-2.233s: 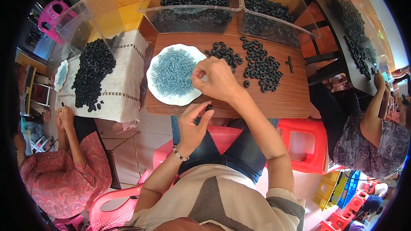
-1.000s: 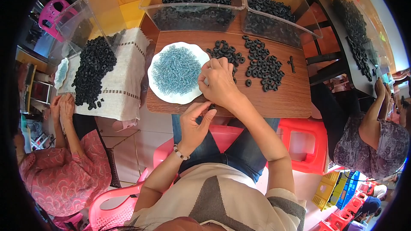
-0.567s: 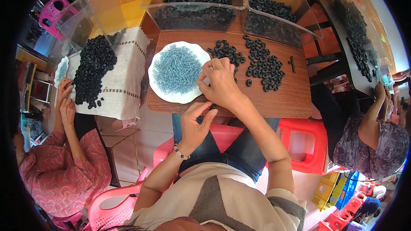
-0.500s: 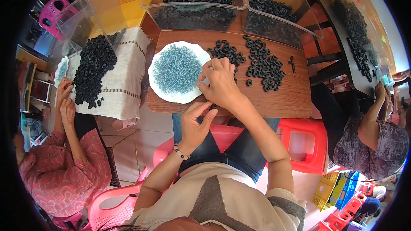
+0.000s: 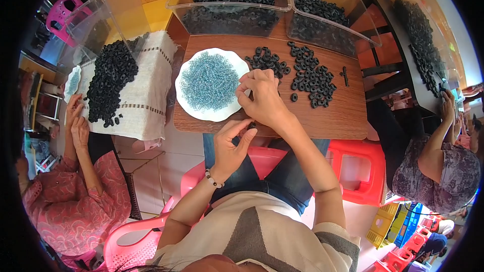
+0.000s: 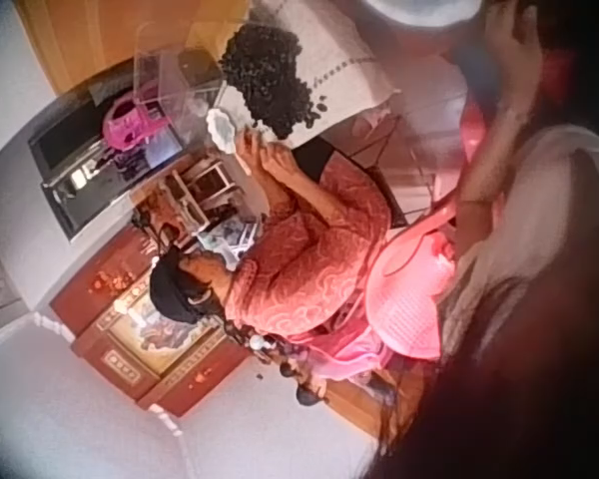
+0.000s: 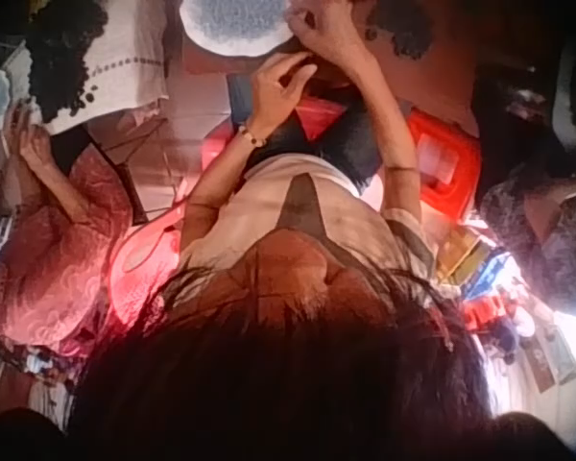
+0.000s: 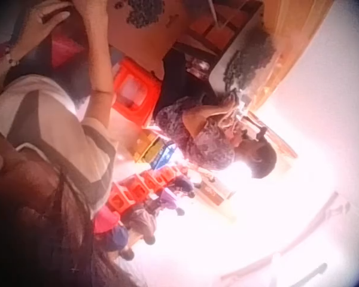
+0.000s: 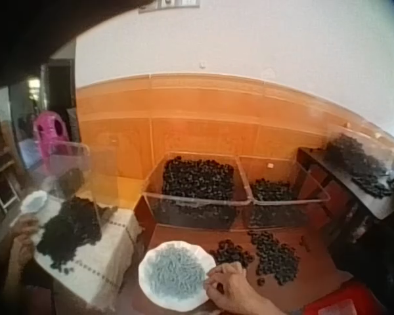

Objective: Assembling small blue beads or parts into black plastic rings or fasteners.

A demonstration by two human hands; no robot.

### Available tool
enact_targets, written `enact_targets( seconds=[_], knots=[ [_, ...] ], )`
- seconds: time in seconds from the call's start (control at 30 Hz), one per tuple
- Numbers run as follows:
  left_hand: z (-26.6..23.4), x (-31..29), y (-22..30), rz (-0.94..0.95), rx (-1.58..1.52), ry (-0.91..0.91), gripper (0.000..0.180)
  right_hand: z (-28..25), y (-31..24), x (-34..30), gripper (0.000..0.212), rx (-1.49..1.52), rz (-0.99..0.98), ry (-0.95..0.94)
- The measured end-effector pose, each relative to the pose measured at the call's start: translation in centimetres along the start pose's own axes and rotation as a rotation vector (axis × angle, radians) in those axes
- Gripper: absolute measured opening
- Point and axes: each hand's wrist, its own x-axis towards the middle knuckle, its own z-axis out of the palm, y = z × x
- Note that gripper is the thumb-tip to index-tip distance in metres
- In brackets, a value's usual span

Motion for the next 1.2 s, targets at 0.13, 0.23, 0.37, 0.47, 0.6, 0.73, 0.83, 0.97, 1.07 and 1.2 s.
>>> enact_targets(
  seconds=[0.13,0.23,0.37,0.47,0.6,0.73,0.83,0.97,1.07,1.2],
  knots=[
    [0.0,0.1,-0.1,0.025,0.019,0.002,0.03,-0.3,0.2,0.2,0.01,0.108,0.04,-0.012],
    [0.1,0.1,-0.5,0.062,0.044,0.002,0.029,0.2,0.9,0.1,0.011,0.062,0.015,0.009],
    [0.0,0.1,-0.5,0.053,0.045,0.0,0.03,0.0,0.4,0.2,0.012,0.064,0.016,0.031],
    [0.0,0.1,-0.6,0.055,0.038,0.004,0.03,-0.3,0.4,0.1,0.012,0.068,0.022,0.036],
    [0.0,0.1,-0.6,0.026,0.038,0.004,0.029,-1.3,0.1,-0.3,0.011,0.053,0.01,0.048],
    [-0.1,0.0,-0.6,0.076,0.035,0.093,0.029,-3.6,-1.3,-1.9,0.009,0.032,-0.042,0.046],
    [0.0,-0.2,-0.7,0.133,0.057,0.104,0.031,-5.6,-2.2,-4.0,0.008,-0.019,-0.043,-0.019],
    [0.3,-0.6,-1.1,0.161,0.067,0.071,0.035,-6.8,-3.0,-6.0,0.007,-0.003,-0.004,-0.098],
    [0.5,-0.7,-1.0,0.21,0.081,0.034,0.036,-7.0,-3.0,-6.8,0.008,0.003,0.021,-0.102],
    [0.6,-0.8,-0.7,0.251,0.09,-0.008,0.036,-6.6,-2.9,-7.5,0.008,-0.043,0.019,-0.104]
  ],
)
